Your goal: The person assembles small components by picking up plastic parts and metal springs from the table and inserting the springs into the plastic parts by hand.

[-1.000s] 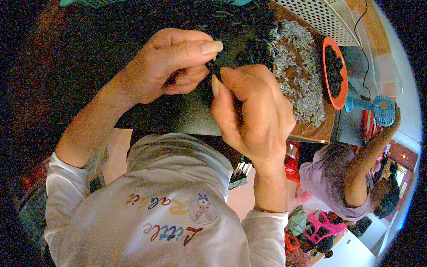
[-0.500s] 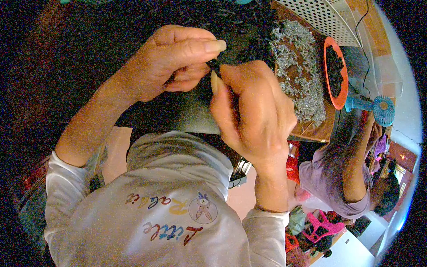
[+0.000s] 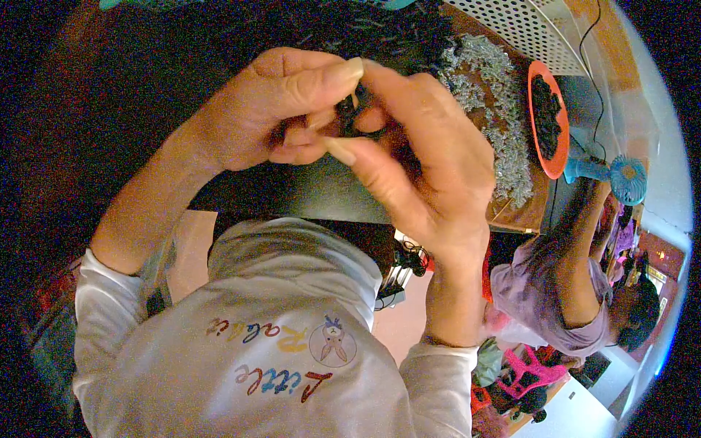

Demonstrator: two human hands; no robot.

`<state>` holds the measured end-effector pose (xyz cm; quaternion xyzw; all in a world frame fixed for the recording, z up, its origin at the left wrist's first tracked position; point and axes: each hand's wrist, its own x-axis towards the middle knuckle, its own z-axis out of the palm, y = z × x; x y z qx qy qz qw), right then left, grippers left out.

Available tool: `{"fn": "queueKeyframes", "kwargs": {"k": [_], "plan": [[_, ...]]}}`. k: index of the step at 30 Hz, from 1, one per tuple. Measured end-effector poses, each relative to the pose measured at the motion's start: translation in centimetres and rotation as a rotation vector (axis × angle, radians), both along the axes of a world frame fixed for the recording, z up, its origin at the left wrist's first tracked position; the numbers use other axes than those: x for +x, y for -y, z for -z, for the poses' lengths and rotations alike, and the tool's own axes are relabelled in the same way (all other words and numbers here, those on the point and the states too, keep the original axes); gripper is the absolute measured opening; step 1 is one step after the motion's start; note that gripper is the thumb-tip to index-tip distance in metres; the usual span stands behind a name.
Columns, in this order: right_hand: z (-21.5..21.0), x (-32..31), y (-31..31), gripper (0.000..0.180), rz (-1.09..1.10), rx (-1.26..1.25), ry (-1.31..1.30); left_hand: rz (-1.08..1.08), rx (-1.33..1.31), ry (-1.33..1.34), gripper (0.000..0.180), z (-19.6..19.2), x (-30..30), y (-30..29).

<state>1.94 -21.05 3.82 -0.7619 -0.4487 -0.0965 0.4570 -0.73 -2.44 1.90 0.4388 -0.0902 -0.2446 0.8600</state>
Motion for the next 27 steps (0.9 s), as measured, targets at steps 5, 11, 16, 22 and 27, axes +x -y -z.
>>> {"fn": "queueKeyframes", "kwargs": {"k": [5, 11, 16, 22, 27], "plan": [[-0.4, 0.0, 0.0, 0.036, -0.02, -0.062, -0.018, -0.026, 0.045, -0.037, 0.041, 0.0, 0.1, 0.3], [0.2, 0.5, 0.1, 0.031, -0.012, -0.014, 0.134, -0.042, -0.004, -0.006, 0.042, 0.3, 0.6, 0.4], [-0.3, 0.4, 0.0, 0.032, 0.052, -0.06, 0.075, -0.158, 0.178, -0.001, 0.037, -0.3, 0.7, 0.6], [0.9, 0.0, -1.9, 0.03, 0.094, -0.118, 0.169, -0.073, 0.122, -0.01, 0.032, 1.4, 0.3, -1.8], [0.8, 0.2, -1.8, 0.031, 0.061, -0.122, 0.152, -0.076, 0.084, 0.013, 0.029, 1.6, 0.3, -1.8]]}}
